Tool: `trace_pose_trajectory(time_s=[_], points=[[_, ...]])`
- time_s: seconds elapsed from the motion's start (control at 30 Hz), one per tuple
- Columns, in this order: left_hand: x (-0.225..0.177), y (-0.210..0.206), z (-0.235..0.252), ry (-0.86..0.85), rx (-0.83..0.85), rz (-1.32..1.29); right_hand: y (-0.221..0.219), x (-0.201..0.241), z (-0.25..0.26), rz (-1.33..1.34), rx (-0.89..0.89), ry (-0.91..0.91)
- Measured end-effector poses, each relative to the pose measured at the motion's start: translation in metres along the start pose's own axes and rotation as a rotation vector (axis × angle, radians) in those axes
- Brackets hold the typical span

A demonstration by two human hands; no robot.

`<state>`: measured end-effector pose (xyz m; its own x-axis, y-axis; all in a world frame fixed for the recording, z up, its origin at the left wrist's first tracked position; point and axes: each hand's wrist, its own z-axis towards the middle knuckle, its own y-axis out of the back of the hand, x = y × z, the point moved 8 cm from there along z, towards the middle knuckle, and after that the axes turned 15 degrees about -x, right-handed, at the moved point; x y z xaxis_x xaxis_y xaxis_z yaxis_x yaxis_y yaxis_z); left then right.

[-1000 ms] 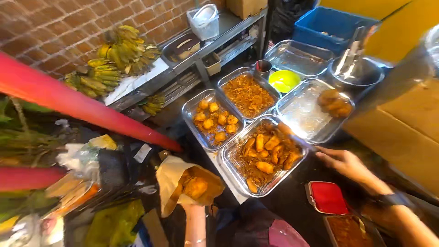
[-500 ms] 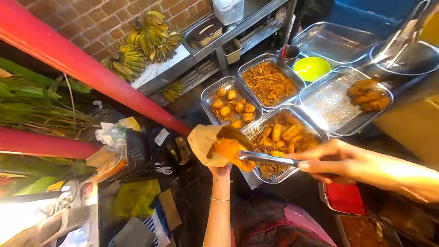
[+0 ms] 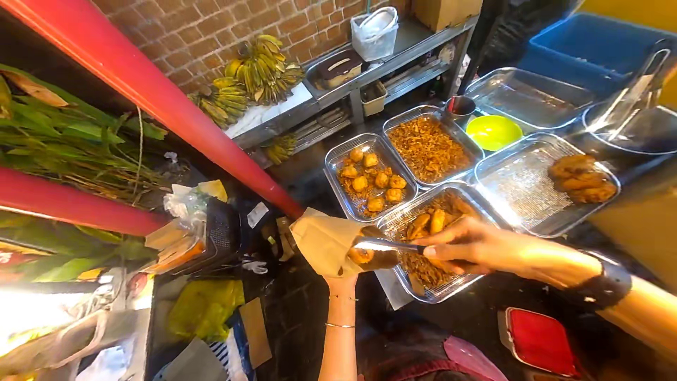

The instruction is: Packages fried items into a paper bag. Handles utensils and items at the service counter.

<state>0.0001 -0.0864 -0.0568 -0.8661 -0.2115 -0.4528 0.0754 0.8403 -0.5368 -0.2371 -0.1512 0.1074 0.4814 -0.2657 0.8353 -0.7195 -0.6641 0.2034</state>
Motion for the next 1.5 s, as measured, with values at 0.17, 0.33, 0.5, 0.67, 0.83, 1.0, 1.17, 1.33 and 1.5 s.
trace_pose_trajectory(time_s=[0.17, 0.33, 0.5, 0.67, 0.83, 1.0, 1.17, 1.33, 1.5], points=[[0.005, 0.005, 0.000, -0.132, -0.039, 0.225, -0.039, 0.001, 0.021, 0.137, -0.017, 0.041], [0.000, 0.018, 0.021, -0.049, -0.118, 0.171, -0.051, -0.008, 0.015, 0.188, 0.060, 0.107], [0.001, 0.010, 0.013, 0.066, 0.026, 0.057, -0.062, -0.007, 0.025, 0.182, 0.027, 0.171], [0.005, 0.007, 0.004, 0.079, 0.007, 0.057, -0.056, -0.009, 0.024, 0.106, -0.059, 0.139], [0.006, -0.002, -0.002, 0.109, -0.005, 0.102, -0.062, 0.006, 0.027, 0.122, -0.074, 0.113], [0.005, -0.008, 0.004, 0.074, 0.090, 0.177, -0.064, 0.012, 0.029, 0.163, -0.120, 0.139], [-0.001, -0.012, 0.017, 0.030, 0.159, 0.116, -0.069, -0.003, 0.038, 0.137, -0.143, 0.142], [0.004, -0.008, 0.004, 0.034, 0.106, 0.106, -0.082, 0.008, 0.044, 0.139, -0.157, 0.160], [-0.007, 0.012, 0.006, -0.091, 0.059, 0.268, -0.078, 0.001, 0.044, 0.172, -0.115, 0.096]])
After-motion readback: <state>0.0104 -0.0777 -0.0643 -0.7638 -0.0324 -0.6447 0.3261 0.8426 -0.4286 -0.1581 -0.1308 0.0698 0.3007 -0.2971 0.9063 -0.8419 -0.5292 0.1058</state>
